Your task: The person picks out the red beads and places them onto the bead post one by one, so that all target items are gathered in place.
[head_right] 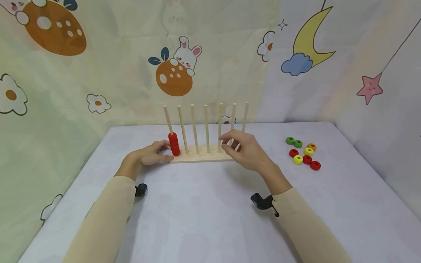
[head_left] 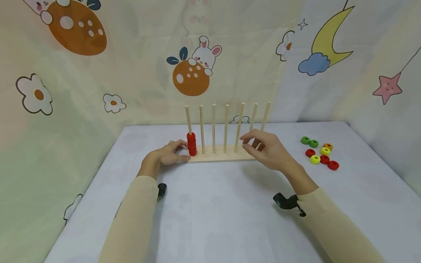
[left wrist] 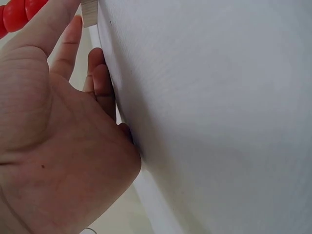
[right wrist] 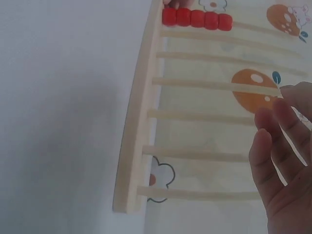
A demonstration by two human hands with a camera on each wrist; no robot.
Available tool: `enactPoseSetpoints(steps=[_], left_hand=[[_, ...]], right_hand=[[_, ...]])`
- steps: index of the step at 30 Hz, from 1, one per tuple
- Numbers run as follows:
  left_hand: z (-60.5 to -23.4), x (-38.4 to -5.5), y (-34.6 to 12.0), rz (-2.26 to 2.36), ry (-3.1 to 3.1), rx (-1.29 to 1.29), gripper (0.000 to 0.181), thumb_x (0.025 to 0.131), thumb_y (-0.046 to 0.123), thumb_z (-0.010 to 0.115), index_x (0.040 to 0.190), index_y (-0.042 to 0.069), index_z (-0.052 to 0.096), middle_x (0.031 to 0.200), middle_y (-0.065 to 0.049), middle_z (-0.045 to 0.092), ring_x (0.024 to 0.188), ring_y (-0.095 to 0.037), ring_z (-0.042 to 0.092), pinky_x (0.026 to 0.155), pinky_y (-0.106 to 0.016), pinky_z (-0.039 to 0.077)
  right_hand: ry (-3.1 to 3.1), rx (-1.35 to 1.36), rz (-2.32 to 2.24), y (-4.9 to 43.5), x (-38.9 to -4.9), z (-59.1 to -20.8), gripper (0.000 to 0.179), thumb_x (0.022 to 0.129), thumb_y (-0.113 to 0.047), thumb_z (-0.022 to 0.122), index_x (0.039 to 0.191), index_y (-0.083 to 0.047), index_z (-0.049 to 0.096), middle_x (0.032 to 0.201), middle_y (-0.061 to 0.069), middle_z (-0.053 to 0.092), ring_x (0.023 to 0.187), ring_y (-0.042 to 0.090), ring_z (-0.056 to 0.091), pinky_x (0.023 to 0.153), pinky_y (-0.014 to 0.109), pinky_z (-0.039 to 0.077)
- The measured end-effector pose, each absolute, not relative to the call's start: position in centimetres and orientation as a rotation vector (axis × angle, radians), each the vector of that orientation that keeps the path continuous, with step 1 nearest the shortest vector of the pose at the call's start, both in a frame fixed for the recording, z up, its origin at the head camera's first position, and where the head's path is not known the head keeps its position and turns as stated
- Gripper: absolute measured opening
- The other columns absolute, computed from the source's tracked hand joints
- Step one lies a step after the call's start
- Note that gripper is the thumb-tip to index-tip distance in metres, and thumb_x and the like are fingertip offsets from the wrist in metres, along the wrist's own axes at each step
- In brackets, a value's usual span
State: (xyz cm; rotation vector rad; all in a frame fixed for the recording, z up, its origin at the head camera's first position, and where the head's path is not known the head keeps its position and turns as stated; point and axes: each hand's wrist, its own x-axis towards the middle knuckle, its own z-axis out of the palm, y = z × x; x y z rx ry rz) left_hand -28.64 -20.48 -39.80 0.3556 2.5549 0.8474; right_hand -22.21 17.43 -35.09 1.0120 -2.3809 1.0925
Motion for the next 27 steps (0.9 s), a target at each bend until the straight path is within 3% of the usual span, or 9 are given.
enactPoseSetpoints(steps=[20,27], left_hand=[[-39.8,-28.6,-20.5,0.858,2.548,0.347,0.059,0.093,0.048,0.07,0.142,0.027,0.044,0.152,-0.015,0.038,0.145,-0.036,0.032,0.116,-0.065,0.027],[-39.8,-28.6,-20.2,0.861,2.544,0.337,0.058,0.093,0.047,0.071,0.141,0.028,0.045,0.151,-0.014,0.038,0.144,-0.036,0.033,0.116,-0.065,0.028]], right_hand=[[-2.482,0.819,1.017,22.3,-21.4,-37.3,0.024,0.093,-0.002,0.074,0.113,-0.014,0.071,0.103,0.003,0.073,0.072,0.011,0.062,0.061,0.027,0.055],[-2.521,0.731,0.983,24.4,-20.6,-37.7,0.024,0.092,-0.003,0.075,0.113,-0.015,0.072,0.099,-0.003,0.072,0.072,0.009,0.063,0.061,0.026,0.055]])
